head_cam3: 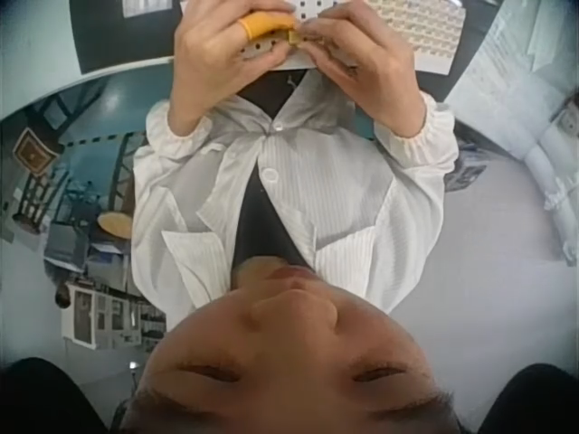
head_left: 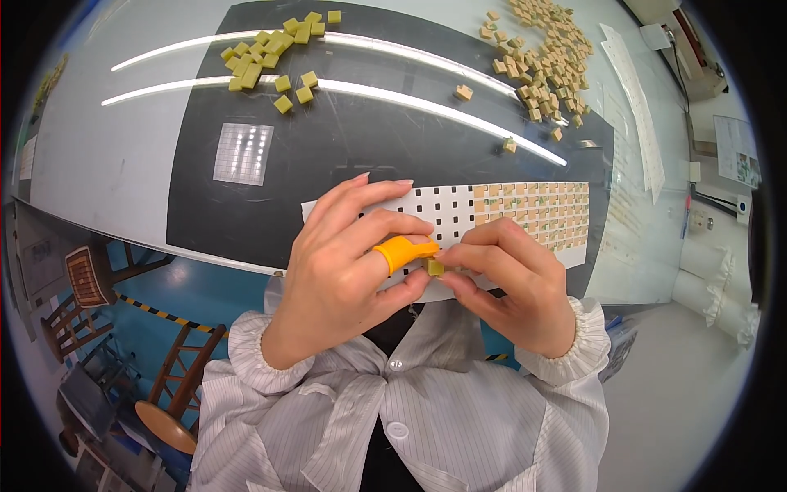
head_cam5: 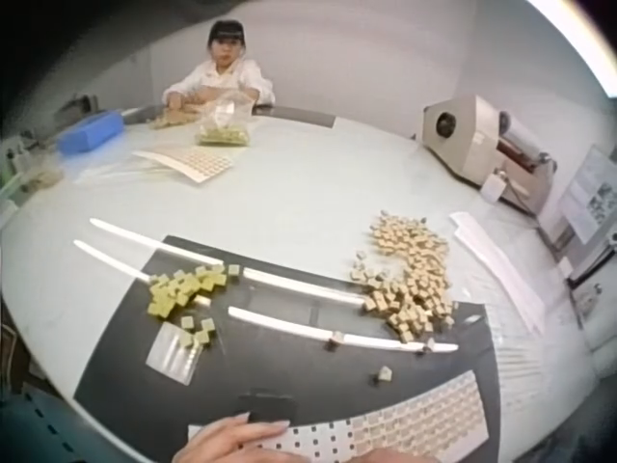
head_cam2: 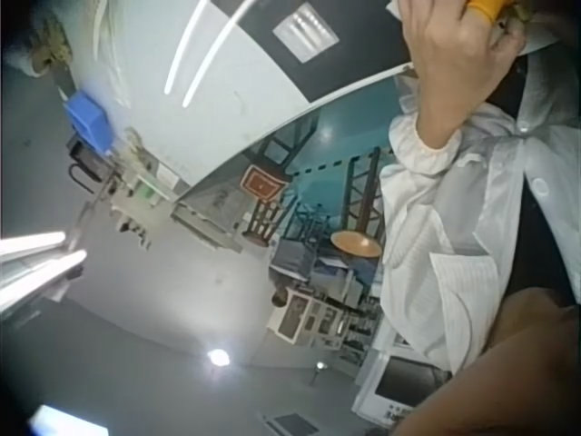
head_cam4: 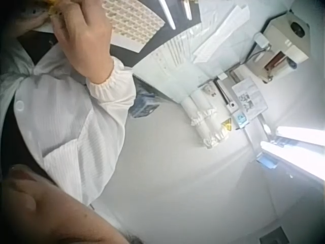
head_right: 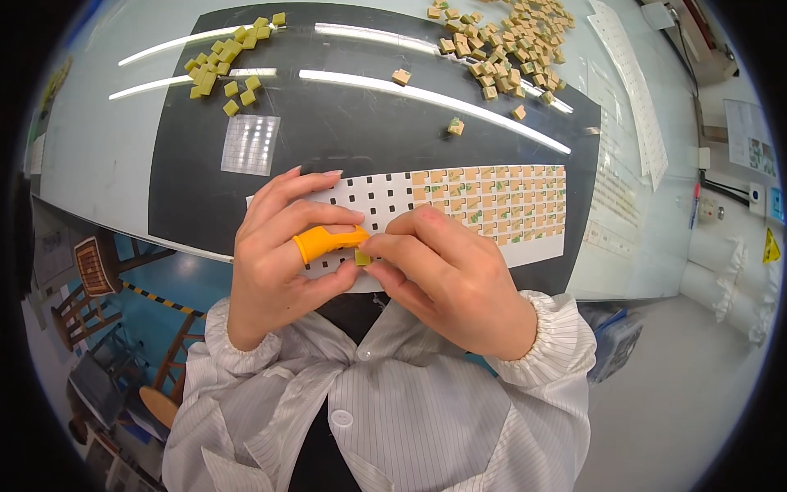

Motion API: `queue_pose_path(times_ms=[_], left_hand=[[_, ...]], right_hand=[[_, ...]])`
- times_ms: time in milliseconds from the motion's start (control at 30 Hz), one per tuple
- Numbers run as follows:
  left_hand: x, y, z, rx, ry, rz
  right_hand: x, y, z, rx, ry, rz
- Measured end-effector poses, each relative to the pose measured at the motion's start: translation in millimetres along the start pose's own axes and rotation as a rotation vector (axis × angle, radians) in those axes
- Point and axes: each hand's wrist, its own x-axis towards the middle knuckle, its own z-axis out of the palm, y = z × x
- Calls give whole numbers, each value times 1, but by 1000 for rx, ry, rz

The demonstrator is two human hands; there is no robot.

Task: Manually placing small electronic components into a grid board in a factory setting.

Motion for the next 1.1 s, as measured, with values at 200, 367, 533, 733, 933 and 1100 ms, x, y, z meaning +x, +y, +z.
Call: queue_pose_path(times_ms=[200,367,533,733,933,1100], left_hand=[[-1,1,-2,-30,-2,-48],[0,-1,-1,-46,-8,-36],[-2,-1,-1,-30,-5,-38],[-2,0,-1,-30,-8,-44],[-2,-1,-1,-45,-5,-37],[-1,0,-2,-44,-7,-42]], right_hand=[[-6,0,-7,-23,110,139],[-15,-1,2,-36,194,344],[-23,1,16,-150,284,262],[-24,0,16,-125,257,315],[-17,-2,13,-54,259,376],[-10,-3,-4,210,139,492]])
